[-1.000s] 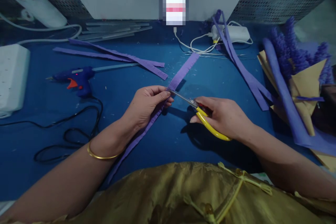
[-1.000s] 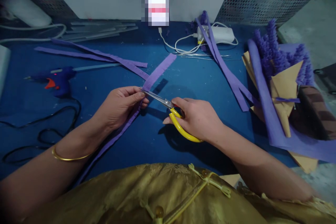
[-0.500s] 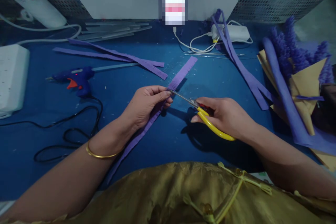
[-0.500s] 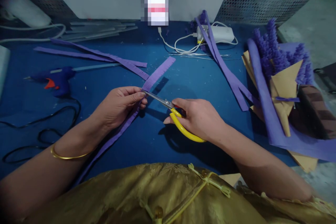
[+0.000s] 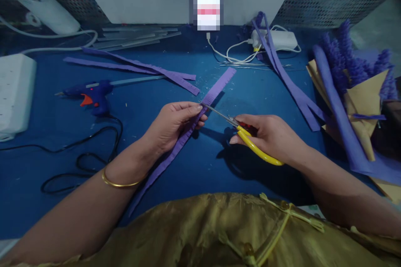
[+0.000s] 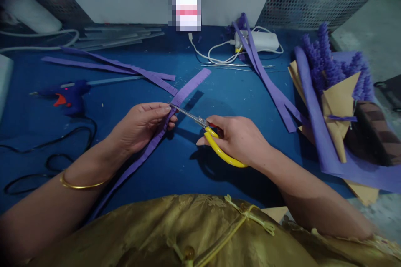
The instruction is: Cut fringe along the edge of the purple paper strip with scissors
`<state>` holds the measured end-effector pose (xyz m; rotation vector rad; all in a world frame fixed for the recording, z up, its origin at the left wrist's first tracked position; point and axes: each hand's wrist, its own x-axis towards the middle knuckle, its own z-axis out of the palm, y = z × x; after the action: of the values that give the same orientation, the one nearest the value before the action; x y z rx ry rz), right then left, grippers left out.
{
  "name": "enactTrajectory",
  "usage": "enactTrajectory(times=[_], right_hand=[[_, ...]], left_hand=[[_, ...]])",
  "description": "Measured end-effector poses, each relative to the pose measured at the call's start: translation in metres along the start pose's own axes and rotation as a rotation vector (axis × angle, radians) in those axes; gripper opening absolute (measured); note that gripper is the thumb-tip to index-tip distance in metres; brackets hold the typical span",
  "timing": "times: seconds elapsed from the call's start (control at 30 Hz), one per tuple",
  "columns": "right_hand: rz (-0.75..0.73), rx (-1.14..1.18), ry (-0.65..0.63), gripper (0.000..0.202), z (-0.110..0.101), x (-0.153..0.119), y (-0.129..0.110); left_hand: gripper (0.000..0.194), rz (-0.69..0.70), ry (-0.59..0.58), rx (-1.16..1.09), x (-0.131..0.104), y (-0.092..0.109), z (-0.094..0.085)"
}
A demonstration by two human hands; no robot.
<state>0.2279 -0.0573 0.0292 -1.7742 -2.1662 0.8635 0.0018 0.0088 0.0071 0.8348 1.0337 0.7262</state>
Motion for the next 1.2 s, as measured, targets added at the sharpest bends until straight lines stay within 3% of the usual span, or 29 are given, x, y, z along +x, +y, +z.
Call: enactTrajectory(times=[0.57, 1.2], right_hand=[[-0.06, -0.15, 0.072, 0.043, 0.0045, -0.0009, 0.0014], [-0.034, -0.057, -0.013, 0.045, 0.0017, 0.0, -0.003]], left_hand=[[0.024, 0.064, 0.086, 0.076, 0.0016, -0.0022, 0.0024], [0.022, 0.077, 0.077, 0.091, 0.0013, -0.0038, 0.0025]])
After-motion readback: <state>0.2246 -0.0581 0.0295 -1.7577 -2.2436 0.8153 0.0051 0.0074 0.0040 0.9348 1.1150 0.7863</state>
